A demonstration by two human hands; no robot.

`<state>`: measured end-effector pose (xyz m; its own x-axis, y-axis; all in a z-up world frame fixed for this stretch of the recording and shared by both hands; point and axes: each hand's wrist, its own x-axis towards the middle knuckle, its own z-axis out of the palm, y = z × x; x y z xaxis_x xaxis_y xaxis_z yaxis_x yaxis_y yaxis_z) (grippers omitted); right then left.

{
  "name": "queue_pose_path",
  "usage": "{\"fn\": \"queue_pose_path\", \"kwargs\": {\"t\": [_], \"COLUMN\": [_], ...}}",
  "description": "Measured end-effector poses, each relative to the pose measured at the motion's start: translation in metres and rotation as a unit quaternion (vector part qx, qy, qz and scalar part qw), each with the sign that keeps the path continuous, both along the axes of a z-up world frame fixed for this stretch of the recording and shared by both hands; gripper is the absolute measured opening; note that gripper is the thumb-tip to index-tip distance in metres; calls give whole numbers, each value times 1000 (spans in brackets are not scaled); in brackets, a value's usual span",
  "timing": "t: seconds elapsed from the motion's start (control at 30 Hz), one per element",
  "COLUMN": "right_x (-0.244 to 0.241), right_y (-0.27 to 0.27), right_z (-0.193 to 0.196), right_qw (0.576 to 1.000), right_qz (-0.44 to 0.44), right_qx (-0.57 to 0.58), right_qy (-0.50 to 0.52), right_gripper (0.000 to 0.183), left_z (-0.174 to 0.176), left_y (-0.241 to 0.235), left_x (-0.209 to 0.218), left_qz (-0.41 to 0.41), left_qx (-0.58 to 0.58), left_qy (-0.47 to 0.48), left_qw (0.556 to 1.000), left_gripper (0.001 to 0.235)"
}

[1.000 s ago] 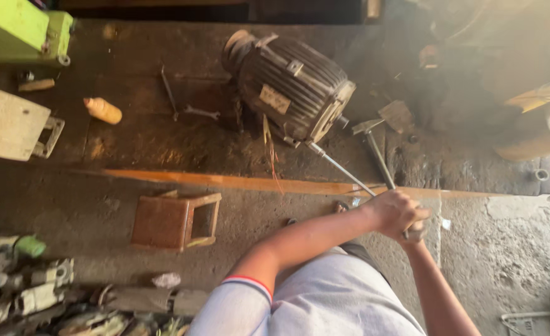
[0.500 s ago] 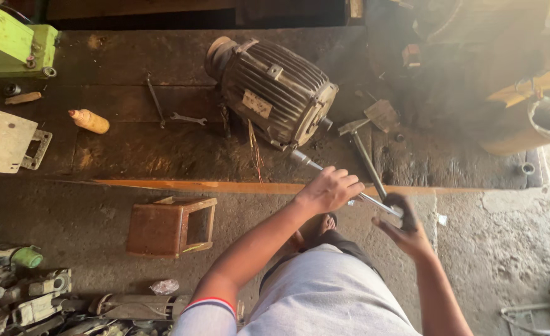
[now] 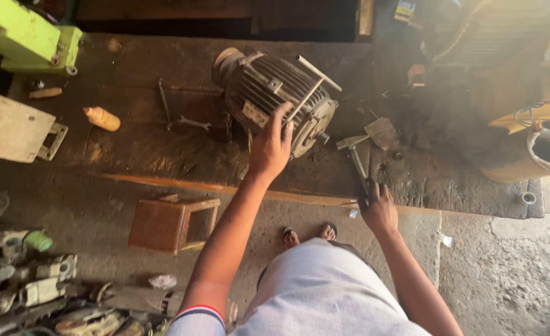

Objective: The person cleans a motor fan with a brush, then uses a hammer and a metal rod to tap the motor shaft. They later use a T-handle wrench to rotate the shaft while another person assists by holding the motor.

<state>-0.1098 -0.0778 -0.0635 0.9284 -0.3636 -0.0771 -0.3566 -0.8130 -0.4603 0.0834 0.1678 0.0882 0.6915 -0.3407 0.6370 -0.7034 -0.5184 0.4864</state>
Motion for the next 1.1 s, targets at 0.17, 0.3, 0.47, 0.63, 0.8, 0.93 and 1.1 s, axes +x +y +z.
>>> {"fn": "queue_pose_path", "kwargs": {"t": [0.17, 0.3, 0.47, 0.63, 0.8, 0.93, 1.1], "right_x": [4, -5, -20, -59, -81, -88, -86], "right_y": [-2, -32, -56, -61, -52, -51, -42], "right_z": [65, 117, 130, 113, 105, 106, 111], "right_qw": [962, 918, 952, 969, 969, 963, 954], "right_qz": [25, 79, 87, 63, 9, 3, -11], "right_qx": [94, 31, 118, 79, 89, 64, 15], "right_qy": [-253, -388, -268, -224, -230, -261, -299], "right_gripper": [87, 69, 19, 19, 26, 27, 22], "left_z": [5, 12, 16, -14, -35, -39, -36], "left_y": [-7, -37, -75, -95, -113, -119, -121], "left_x": [-24, -54, -61, -63, -65, -63, -55], "left_qz": [-49, -168, -206, -227, -278, -296, -315], "left_qx": [129, 165, 163, 159, 166, 142, 140], "left_qy": [65, -43, -88, -116, -69, -97, -75], "left_qw": [988, 971, 961, 954, 944, 940, 936], "left_gripper": [14, 18, 19, 16, 15, 23, 26]}}
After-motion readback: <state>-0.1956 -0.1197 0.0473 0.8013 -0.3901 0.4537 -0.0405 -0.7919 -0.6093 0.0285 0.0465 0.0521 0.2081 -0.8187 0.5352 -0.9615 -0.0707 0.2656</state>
